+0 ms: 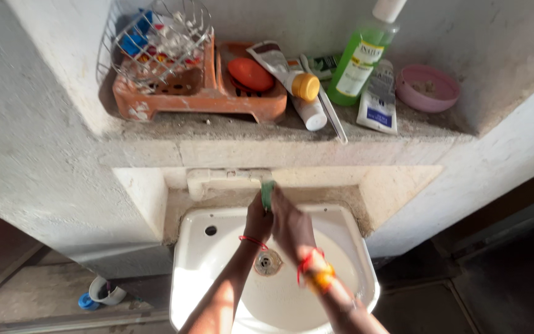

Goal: The person scrubs the interior of a white ceramic sink with a green scouring pad, then rinses the pad under running water. They proceed to scrub the metal faucet and surrounding area, repeatedly rinsing the pad and continuing to clean the sink basin and faucet.

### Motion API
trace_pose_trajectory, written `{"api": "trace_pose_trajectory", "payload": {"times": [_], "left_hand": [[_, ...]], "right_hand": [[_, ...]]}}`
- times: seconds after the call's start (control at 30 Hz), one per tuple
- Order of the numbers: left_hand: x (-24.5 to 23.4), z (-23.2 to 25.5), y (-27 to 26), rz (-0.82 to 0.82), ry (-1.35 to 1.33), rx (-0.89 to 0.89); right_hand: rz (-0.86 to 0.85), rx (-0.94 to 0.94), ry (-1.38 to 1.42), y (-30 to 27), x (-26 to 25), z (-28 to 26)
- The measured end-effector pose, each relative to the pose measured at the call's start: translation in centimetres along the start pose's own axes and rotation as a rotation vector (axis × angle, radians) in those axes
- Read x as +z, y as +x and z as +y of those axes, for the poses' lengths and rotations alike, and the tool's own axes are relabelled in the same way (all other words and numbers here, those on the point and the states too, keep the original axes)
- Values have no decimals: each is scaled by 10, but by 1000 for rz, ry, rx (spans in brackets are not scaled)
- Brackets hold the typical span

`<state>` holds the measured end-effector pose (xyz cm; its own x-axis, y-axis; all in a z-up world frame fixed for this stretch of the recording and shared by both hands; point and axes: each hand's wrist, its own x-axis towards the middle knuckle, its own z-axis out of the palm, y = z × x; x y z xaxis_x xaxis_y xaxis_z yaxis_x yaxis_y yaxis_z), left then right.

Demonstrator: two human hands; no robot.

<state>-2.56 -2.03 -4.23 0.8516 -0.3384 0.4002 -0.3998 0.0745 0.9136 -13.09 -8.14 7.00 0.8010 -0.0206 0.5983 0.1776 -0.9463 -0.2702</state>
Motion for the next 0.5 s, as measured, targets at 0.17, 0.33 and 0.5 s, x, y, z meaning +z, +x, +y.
{"api": "trace_pose_trajectory", "payload": {"times": [0.17, 0.33, 0.5], "left_hand": [[-9, 16, -8, -71, -100, -220], [-4, 25, -5, -48, -224, -177], [-7, 19, -10, -68, -334, -195]], "right_hand": [[158, 593, 905, 3, 29, 32], [198, 692, 1111, 16, 38, 48], [103, 707, 1350, 18, 56, 70]]}}
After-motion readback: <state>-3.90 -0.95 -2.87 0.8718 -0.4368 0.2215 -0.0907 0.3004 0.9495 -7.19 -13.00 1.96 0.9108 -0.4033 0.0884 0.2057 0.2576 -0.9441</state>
